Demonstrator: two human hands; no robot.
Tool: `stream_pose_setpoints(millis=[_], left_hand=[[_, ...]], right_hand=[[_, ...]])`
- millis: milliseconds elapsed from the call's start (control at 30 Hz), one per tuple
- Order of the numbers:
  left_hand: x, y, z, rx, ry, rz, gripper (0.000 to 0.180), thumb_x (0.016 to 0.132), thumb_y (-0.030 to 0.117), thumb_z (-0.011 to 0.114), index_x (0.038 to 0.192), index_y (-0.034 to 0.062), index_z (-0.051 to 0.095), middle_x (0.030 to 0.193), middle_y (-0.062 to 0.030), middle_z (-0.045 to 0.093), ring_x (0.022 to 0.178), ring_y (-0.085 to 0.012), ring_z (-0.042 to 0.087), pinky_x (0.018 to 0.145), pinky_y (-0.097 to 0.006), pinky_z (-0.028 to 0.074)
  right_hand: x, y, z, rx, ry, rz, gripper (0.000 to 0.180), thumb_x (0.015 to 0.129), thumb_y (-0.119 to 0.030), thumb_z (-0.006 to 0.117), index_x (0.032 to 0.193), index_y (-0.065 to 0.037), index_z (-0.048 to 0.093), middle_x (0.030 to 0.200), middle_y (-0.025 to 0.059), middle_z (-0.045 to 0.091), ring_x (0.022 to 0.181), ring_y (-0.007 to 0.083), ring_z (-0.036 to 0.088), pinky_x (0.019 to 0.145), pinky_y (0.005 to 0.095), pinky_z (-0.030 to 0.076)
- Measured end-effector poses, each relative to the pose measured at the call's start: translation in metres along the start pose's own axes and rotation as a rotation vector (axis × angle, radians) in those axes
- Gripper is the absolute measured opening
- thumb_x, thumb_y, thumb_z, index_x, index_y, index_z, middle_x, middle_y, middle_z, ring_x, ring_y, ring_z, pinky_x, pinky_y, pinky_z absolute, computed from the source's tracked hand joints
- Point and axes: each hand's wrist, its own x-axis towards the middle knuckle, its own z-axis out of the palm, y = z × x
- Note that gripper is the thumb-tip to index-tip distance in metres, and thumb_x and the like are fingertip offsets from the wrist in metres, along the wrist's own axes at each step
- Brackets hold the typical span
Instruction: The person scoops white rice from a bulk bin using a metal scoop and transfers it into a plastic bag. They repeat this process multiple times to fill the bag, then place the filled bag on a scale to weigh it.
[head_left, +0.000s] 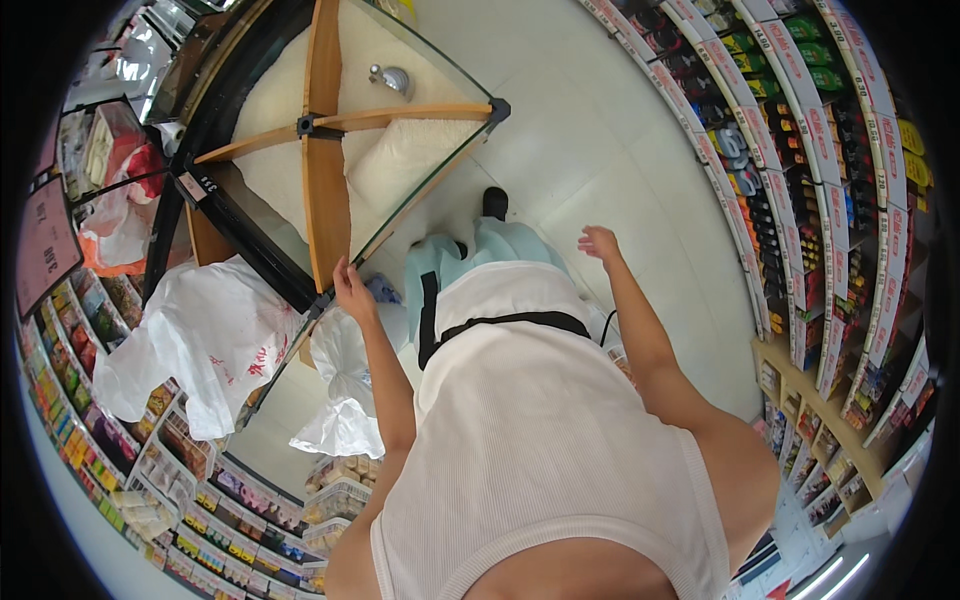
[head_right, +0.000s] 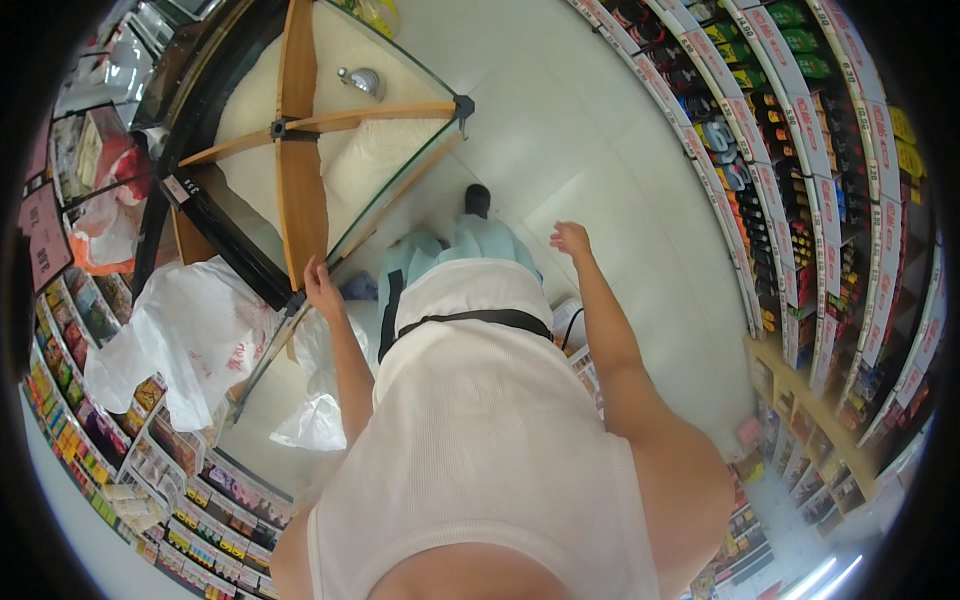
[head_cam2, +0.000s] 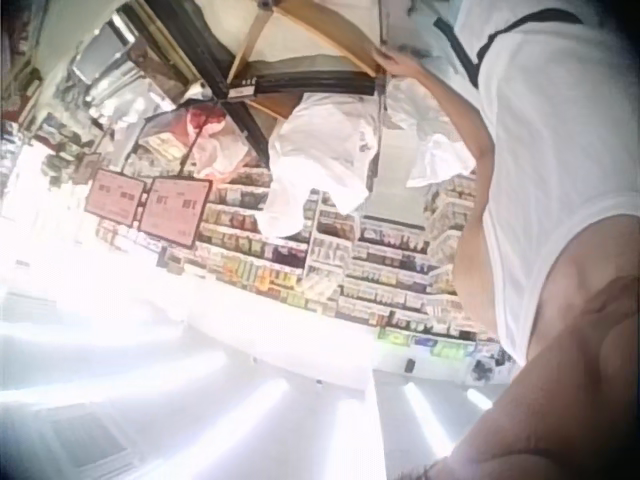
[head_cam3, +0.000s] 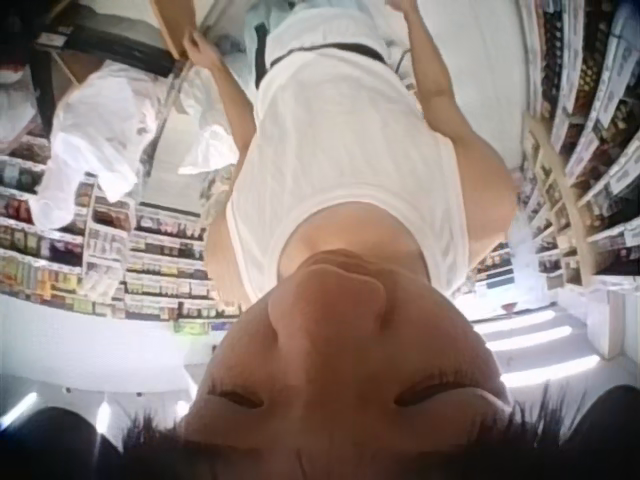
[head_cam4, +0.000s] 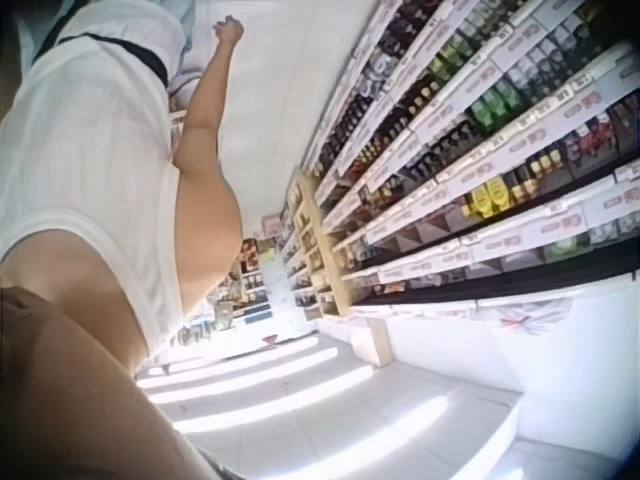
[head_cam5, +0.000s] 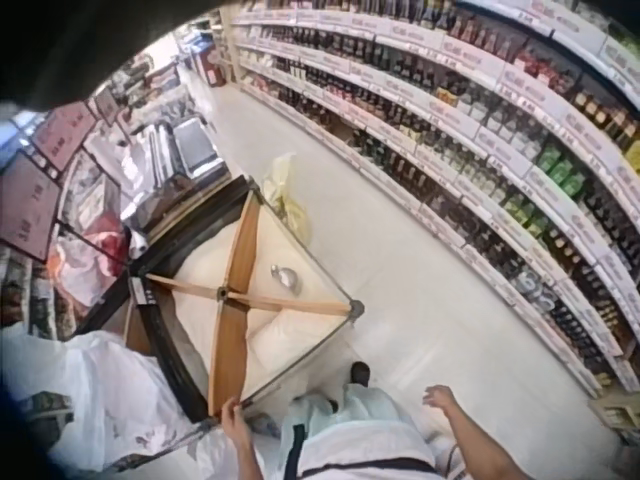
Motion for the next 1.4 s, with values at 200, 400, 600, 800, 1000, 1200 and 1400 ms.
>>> stream_pose_setpoints(millis=[200, 400, 600, 800, 1000, 1200, 1400], left_hand=[[-0.05, -0.022, -0.049, 0.035, 0.141, -0.206, 0.033, 0.096, 0.017, 0.054, 0.126, 0.0044, 0.058, 0.099, -0.0076, 0.066, 0.087, -0.0149, 0.058, 0.081, -0.027, 0.047], [-0.085, -0.03, -0.063, 0.059, 0.092, -0.24, 0.035, 0.095, 0.021, 0.058, 0.127, 0.0064, 0.058, 0.097, -0.0055, 0.065, 0.084, -0.0124, 0.057, 0.075, -0.025, 0.046], [-0.025, 0.108, 0.053, 0.058, -0.444, 0.063, 0.045, 0.092, 0.021, 0.061, 0.134, 0.0086, 0.053, 0.114, -0.0116, 0.061, 0.102, -0.0214, 0.058, 0.092, -0.033, 0.045], [-0.01, 0.146, 0.103, 0.366, -0.684, 0.551, 0.051, 0.094, 0.034, 0.049, 0.138, 0.0089, 0.048, 0.132, -0.0167, 0.051, 0.124, -0.0358, 0.044, 0.108, -0.048, 0.028], [0.049, 0.08, 0.065, 0.247, -0.739, 0.319, 0.054, 0.09, 0.034, 0.057, 0.137, 0.0079, 0.049, 0.129, -0.0159, 0.053, 0.119, -0.036, 0.048, 0.102, -0.045, 0.036], [0.112, 0.017, 0.053, -0.006, -0.668, -0.037, 0.044, 0.091, 0.029, 0.061, 0.129, 0.0067, 0.057, 0.118, -0.0131, 0.061, 0.1, -0.0245, 0.06, 0.088, -0.034, 0.047], [0.169, -0.077, 0.109, -0.087, -0.498, -0.81, 0.052, 0.095, 0.038, 0.05, 0.132, 0.0016, 0.054, 0.118, -0.0148, 0.061, 0.106, -0.0252, 0.058, 0.09, -0.035, 0.045]], right_hand=[[0.026, 0.017, -0.013, -0.134, -0.044, 0.135, 0.034, 0.09, -0.033, 0.058, 0.113, -0.008, 0.061, 0.097, 0.0124, 0.071, 0.082, 0.0204, 0.07, 0.066, 0.0311, 0.05], [0.033, -0.056, 0.042, -0.248, -0.236, -0.166, 0.019, 0.089, -0.022, 0.062, 0.098, -0.006, 0.068, 0.095, 0.0083, 0.071, 0.084, 0.0171, 0.069, 0.072, 0.0301, 0.051], [-0.091, -0.162, 0.15, 0.087, -0.682, -0.243, 0.042, 0.095, -0.041, 0.056, 0.116, -0.006, 0.062, 0.115, 0.0093, 0.067, 0.104, 0.02, 0.064, 0.091, 0.0347, 0.049], [-0.128, -0.154, 0.269, 0.861, -1.281, 0.079, 0.069, 0.094, -0.063, 0.039, 0.137, -0.01, 0.047, 0.136, 0.0102, 0.053, 0.121, 0.0228, 0.052, 0.101, 0.0379, 0.039], [-0.173, -0.191, 0.285, 0.55, -1.014, 0.08, 0.06, 0.094, -0.058, 0.044, 0.13, -0.01, 0.052, 0.121, 0.0068, 0.061, 0.112, 0.0231, 0.057, 0.095, 0.0368, 0.042], [-0.172, -0.209, 0.307, -0.109, -0.522, -0.438, 0.04, 0.092, -0.028, 0.06, 0.128, -0.011, 0.057, 0.125, 0.009, 0.061, 0.11, 0.0187, 0.06, 0.094, 0.0315, 0.044], [-0.121, -0.239, 0.335, -0.407, -0.029, -0.546, 0.053, 0.085, -0.028, 0.066, 0.129, -0.003, 0.053, 0.114, 0.013, 0.064, 0.106, 0.0231, 0.061, 0.092, 0.0318, 0.046]])
